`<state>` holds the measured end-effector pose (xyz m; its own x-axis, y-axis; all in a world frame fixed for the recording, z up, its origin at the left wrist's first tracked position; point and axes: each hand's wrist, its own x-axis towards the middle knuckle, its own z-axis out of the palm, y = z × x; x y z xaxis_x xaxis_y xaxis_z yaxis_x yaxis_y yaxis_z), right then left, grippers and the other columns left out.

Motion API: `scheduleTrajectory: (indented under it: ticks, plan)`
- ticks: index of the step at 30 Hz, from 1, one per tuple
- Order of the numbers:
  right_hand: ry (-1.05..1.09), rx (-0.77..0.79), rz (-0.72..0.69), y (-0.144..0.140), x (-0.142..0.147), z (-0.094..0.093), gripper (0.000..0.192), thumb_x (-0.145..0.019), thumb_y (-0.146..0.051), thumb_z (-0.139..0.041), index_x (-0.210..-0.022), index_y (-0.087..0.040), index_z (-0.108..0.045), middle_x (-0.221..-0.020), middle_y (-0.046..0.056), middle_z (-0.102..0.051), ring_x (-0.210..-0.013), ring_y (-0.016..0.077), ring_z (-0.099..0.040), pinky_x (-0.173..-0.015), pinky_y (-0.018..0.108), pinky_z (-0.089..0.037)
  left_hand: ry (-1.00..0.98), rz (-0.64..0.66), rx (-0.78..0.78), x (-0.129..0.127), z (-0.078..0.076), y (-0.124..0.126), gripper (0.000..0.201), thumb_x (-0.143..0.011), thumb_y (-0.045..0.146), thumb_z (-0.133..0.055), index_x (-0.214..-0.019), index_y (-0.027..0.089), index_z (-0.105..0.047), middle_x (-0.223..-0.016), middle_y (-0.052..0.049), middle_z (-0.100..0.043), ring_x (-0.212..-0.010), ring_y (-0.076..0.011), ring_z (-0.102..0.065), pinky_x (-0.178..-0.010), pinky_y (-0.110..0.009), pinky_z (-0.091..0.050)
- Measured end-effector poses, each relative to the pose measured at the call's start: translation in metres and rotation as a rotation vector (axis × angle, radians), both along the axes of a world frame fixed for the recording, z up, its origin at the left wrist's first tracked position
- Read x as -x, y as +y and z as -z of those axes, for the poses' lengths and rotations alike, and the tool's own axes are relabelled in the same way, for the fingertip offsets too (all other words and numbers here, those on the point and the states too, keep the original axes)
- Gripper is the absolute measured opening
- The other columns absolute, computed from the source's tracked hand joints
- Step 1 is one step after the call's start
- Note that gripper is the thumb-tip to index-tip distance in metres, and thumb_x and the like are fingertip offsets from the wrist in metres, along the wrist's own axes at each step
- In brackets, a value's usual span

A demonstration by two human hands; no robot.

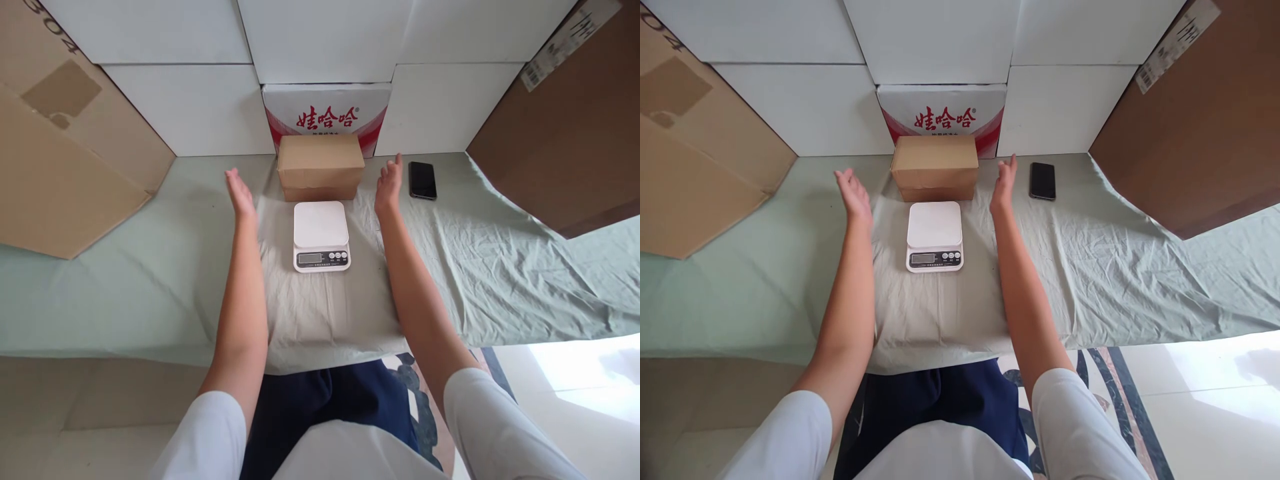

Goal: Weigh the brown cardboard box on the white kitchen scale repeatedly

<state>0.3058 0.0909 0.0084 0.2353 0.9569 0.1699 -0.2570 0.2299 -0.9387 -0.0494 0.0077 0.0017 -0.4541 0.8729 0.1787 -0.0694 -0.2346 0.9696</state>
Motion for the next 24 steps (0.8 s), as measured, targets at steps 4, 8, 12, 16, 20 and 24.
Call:
scheduleTrajectory:
  ticks: [4,8,12,16,20,24]
  plan:
    - [0.034,0.005,0.034,0.016,-0.045,0.004,0.097,-0.074,-0.087,-0.037,-0.159,-0.041,-0.03,-0.177,0.001,-0.025,-0.17,0.034,-0.019,-0.133,0.072,-0.009,-0.074,-0.085,0.028,0.014,-0.019,-0.019,0.106,-0.091,0.082,0.011,-0.168,0.011,-0.004,-0.183,-0.012,0.006,-0.17,-0.0247,0.008,-0.139,-0.045,-0.002]
    - [0.027,0.019,0.065,0.021,-0.06,0.013,0.091,-0.071,-0.085,-0.041,-0.15,-0.04,-0.044,-0.174,0.003,-0.032,-0.168,0.0344,-0.026,-0.132,0.074,-0.015,-0.133,-0.083,0.042,0.011,-0.021,-0.022,0.102,-0.091,0.081,0.014,-0.17,0.018,-0.004,-0.184,-0.003,0.004,-0.171,-0.0221,0.006,-0.139,-0.045,0.0]
    - [-0.053,0.002,0.004,0.021,-0.05,0.018,0.091,-0.071,-0.087,-0.041,-0.148,-0.04,-0.048,-0.172,0.004,-0.036,-0.167,0.0347,-0.028,-0.131,0.076,-0.019,-0.15,-0.042,0.051,0.007,-0.017,-0.017,0.088,-0.1,0.073,0.009,-0.171,0.024,-0.01,-0.183,0.004,-0.006,-0.171,-0.0224,-0.001,-0.139,-0.048,-0.002]
    - [-0.013,0.065,-0.014,0.014,-0.031,0.016,0.1,-0.069,-0.083,-0.048,-0.157,-0.037,-0.035,-0.174,0.004,-0.033,-0.166,0.031,-0.032,-0.135,0.065,-0.021,-0.134,0.013,0.038,0.005,-0.013,-0.012,0.1,-0.092,0.084,0.006,-0.17,0.027,-0.02,-0.182,0.006,-0.015,-0.171,-0.0234,-0.003,-0.141,-0.047,-0.004]
    - [0.026,0.114,-0.044,0.003,-0.011,0.014,0.1,-0.069,-0.08,-0.054,-0.156,-0.036,-0.036,-0.174,0.002,-0.035,-0.166,0.0282,-0.033,-0.138,0.058,-0.02,-0.11,0.065,0.046,0.001,-0.011,-0.006,0.111,-0.086,0.085,0.018,-0.17,0.022,-0.017,-0.182,0.003,-0.014,-0.171,-0.0254,0.0,-0.14,-0.048,-0.004]
    - [0.021,0.133,-0.082,-0.006,0.008,0.016,0.093,-0.068,-0.079,-0.059,-0.149,-0.037,-0.042,-0.172,0.001,-0.04,-0.164,0.0288,-0.037,-0.137,0.058,-0.021,-0.097,0.105,0.062,-0.006,-0.006,0.0,0.11,-0.086,0.085,0.015,-0.17,0.023,-0.021,-0.182,0.001,-0.015,-0.171,-0.0242,-0.005,-0.14,-0.047,-0.007]
